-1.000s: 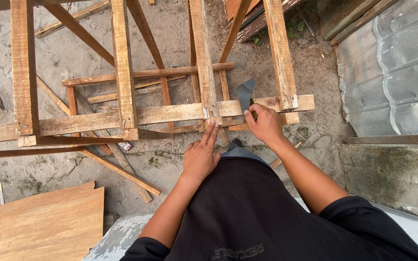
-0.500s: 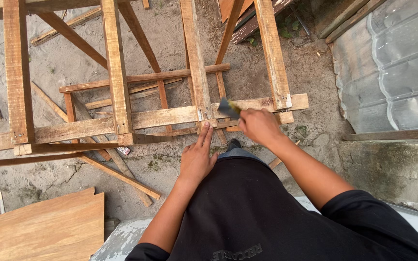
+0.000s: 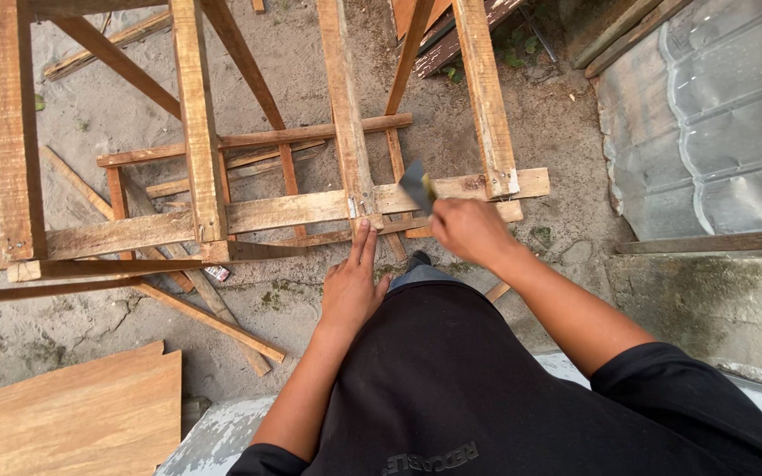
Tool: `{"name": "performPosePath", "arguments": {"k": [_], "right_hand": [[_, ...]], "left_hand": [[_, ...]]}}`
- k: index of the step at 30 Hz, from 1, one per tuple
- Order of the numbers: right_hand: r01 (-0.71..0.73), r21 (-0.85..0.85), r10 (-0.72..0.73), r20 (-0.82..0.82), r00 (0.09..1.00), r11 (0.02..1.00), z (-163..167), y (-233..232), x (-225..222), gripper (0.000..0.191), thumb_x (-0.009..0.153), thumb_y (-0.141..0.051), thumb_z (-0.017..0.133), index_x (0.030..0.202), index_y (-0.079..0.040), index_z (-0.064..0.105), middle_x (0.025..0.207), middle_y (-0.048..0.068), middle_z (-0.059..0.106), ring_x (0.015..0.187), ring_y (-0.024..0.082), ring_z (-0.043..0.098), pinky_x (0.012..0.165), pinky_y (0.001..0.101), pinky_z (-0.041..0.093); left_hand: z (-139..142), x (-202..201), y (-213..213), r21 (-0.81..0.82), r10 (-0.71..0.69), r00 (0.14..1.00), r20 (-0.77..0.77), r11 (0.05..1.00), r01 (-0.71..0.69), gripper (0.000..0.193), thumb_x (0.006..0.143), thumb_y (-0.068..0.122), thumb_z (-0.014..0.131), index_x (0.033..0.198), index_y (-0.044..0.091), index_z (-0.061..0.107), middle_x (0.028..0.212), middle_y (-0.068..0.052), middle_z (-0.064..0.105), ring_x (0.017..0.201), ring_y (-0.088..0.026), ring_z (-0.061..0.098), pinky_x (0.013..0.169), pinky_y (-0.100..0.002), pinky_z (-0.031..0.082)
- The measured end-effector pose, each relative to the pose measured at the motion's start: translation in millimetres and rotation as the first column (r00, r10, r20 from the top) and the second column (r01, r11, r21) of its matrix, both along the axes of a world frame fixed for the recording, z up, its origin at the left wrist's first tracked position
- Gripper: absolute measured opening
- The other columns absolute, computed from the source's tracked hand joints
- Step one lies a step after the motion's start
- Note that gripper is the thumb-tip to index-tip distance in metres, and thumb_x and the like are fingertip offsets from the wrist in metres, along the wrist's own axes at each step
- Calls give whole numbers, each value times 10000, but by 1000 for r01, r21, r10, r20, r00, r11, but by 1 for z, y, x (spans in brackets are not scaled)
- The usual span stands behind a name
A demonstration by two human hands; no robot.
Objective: The person sands the joints and edges of a wooden frame structure using a piece of sandpaper.
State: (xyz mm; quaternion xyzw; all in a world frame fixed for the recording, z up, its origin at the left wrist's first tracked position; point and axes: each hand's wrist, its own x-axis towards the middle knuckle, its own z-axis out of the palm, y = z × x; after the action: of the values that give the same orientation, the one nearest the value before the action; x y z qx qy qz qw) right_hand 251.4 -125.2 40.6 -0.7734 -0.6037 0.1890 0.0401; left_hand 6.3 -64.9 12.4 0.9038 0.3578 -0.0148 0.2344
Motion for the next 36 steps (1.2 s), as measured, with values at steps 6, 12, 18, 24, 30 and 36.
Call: {"name": "performPosePath", "arguments": {"k": [6, 12, 18, 24, 30, 36], "right_hand": [[146, 8, -146, 50, 988, 989, 1, -6, -1, 246, 997, -223, 565, 936, -3, 659, 794, 164, 706, 651, 285, 706, 630, 448, 591], [-24, -30, 27, 93, 995, 999, 0, 0, 8, 189, 951, -201, 589, 905, -46, 685, 816, 145, 727, 688, 266, 689, 738, 472, 576], [-187, 179, 177, 69, 982, 966, 2, 12, 9, 192, 953, -194, 594, 863, -46, 675, 820, 128, 724, 757, 260, 691, 833, 484, 532], [-74, -75, 89, 213, 973, 994, 7, 29, 21, 195, 1004, -162, 524, 907, -61, 659, 825, 101, 714, 730, 220, 692, 877, 455, 526], [-350, -35, 352, 92, 931, 936, 14, 39, 28, 203, 941, -208, 544, 888, -60, 672, 793, 117, 703, 764, 284, 664, 860, 482, 507], [-325, -83, 327, 16, 945, 942, 25, 51, 32, 269, 991, -230, 496, 881, -60, 673, 779, 103, 692, 722, 230, 661, 890, 463, 484]], "left_hand": [[1, 2, -4, 1, 33, 999, 22, 999, -33, 918, 839, 368, 744, 1566, 88, 257, 1664, -72, 239, 1009, -347, 704, 872, -453, 553], [1, 3, -4, -14, 45, 999, 16, 999, -45, 927, 840, 387, 742, 1566, 88, 250, 1654, -76, 234, 991, -352, 710, 890, -449, 555], [2, 5, -3, -66, 25, 997, -71, 997, -30, 909, 902, 392, 701, 1585, 67, 199, 1685, -89, 189, 919, -333, 726, 889, -442, 559], [-3, 5, -7, -24, 68, 998, -4, 997, -68, 922, 851, 373, 741, 1570, 85, 243, 1664, -66, 233, 937, -341, 719, 881, -461, 546], [-5, 7, -10, -21, 99, 993, 68, 995, -98, 907, 823, 356, 763, 1539, 55, 297, 1648, -96, 270, 954, -342, 716, 862, -443, 554], [-7, 9, -13, -7, 108, 994, 15, 994, -108, 875, 861, 351, 750, 1540, 37, 296, 1653, -100, 267, 928, -350, 714, 860, -446, 553]]}}
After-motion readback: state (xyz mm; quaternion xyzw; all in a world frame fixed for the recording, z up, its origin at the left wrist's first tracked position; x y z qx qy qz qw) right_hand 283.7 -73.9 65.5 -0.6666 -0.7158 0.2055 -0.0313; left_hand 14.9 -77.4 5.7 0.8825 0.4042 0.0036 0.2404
